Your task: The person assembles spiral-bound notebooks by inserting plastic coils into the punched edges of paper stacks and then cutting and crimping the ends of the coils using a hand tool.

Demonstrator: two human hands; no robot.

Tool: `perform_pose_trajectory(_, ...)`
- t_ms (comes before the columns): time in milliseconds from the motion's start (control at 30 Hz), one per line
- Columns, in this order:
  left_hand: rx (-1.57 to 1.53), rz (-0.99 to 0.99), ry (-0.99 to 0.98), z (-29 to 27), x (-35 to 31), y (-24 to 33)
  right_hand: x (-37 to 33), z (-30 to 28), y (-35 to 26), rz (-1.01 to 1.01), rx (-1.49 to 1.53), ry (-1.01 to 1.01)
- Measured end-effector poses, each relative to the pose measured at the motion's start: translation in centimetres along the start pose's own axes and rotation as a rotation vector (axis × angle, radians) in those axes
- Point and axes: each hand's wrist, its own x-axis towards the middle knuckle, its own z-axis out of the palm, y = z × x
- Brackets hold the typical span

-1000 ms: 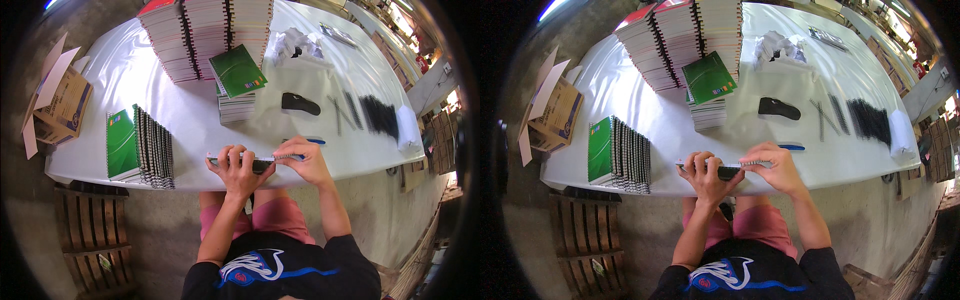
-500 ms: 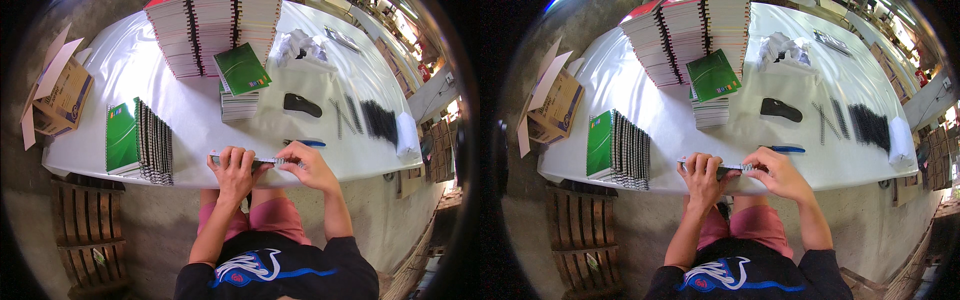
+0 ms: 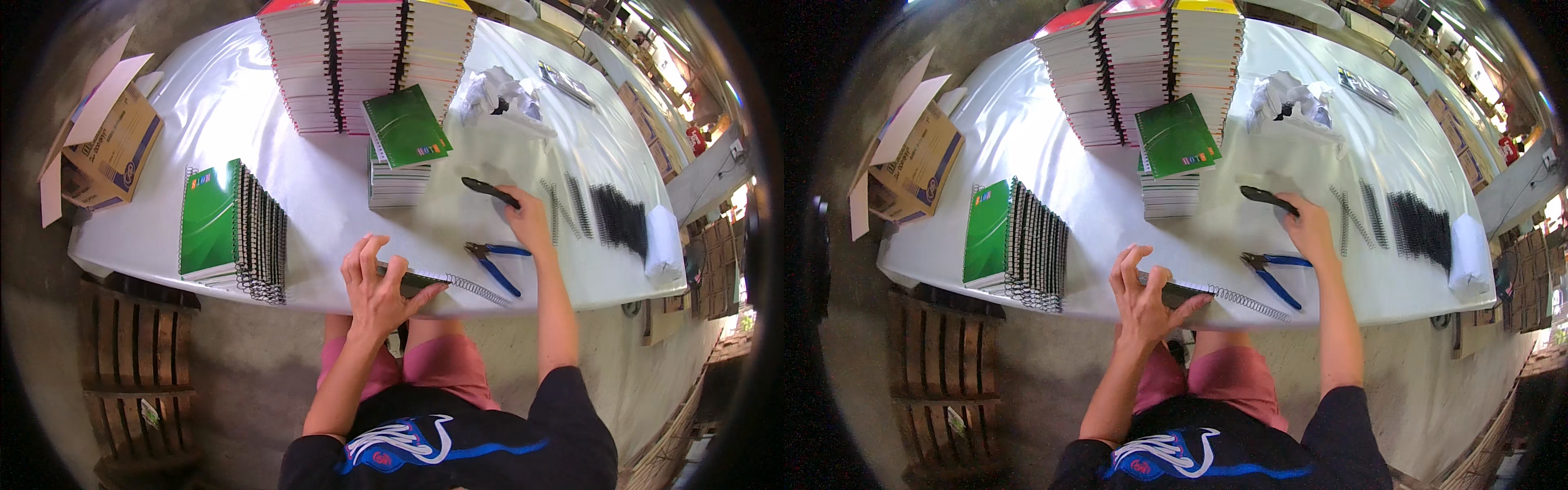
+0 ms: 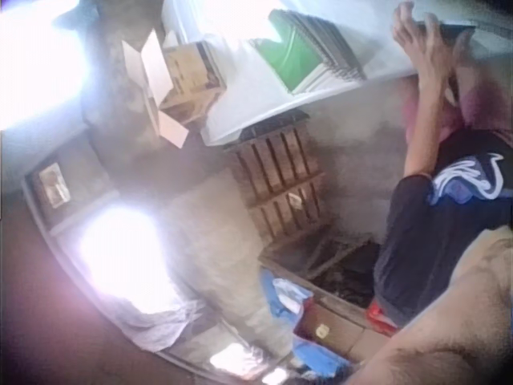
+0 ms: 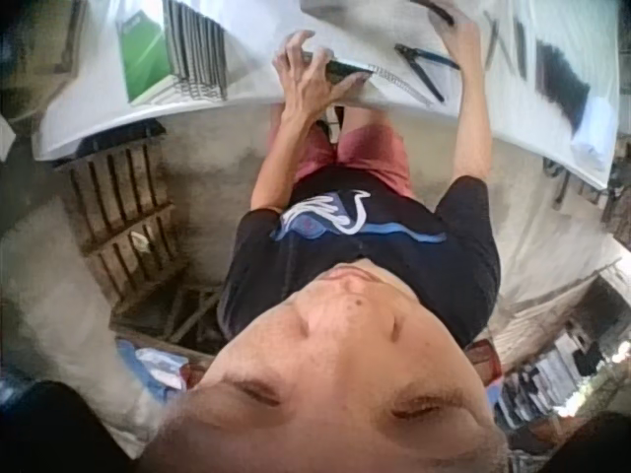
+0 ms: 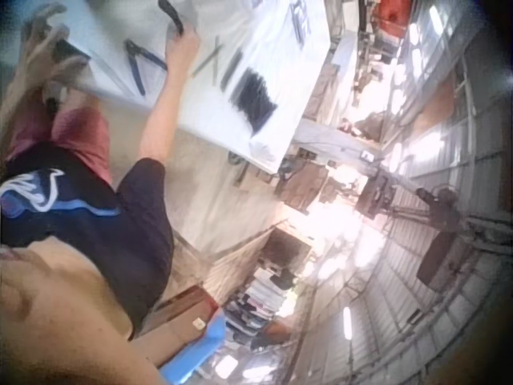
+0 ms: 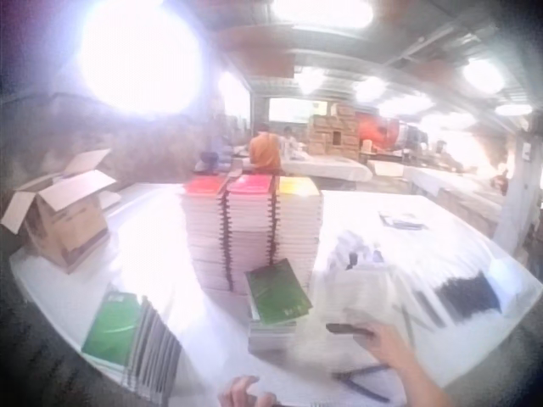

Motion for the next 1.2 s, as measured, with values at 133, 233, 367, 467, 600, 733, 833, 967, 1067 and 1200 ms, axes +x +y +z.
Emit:
perform_pose_trajectory(133, -0.044, -0.016, -0.012, 0.0, -0.3, -0.7, -4.7, 2.4, -3.0, -0.191, 1.402, -0.31)
perform_pose_trajectory(233, -0.085, -0.003, -0.028, 0.0, -0.1, -0.8, -5.7, 3.6, -5.5, -0.045, 0.873, -0.553)
perform_pose_trajectory(367, -0.097, 0.002, -0.045, 0.0, 0.1, -0.6, -5.8, 3.6, -5.0, -0.304, 1.593, -0.553)
perform_pose_trajectory(467, -0.105, -0.01, -0.024, -0.2, 0.5, -0.9, -4.5, 2.7, -6.4, -0.144, 0.656, -0.44)
perform_pose_trajectory(600, -0.129, -0.059, -0.009, 0.0, 0.6, -0.9, -4.4, 2.7, -6.7, -0.429, 0.973, -0.53)
perform_pose_trajectory(733, -0.301, -0.136, 0.014, 0.4, 0.9, -2.0, -3.6, 3.8, -6.9, -0.084, 0.515, -0.35)
perform_pose_trajectory(833, -0.339, -0.175, 0.033, 0.5, 1.0, -2.5, -3.7, 4.5, -7.3, -0.158, 0.513, -0.384)
perform_pose_trajectory(967, -0.531, -0.34, 0.016, 0.8, 0.4, -3.0, -4.8, 4.5, -7.3, -0.351, 1.14, -0.328)
perform_pose_trajectory(1067, -0.508, -0.281, 0.038, 1.1, 0.7, -3.4, -3.1, 5.8, -7.7, -0.215, 0.674, -0.326)
perform_pose_trajectory(1200, -0.835, -0.542, 0.051, 3.6, -0.8, -5.9, -2.8, 4.6, -10.8, -0.385, 0.582, -0.405)
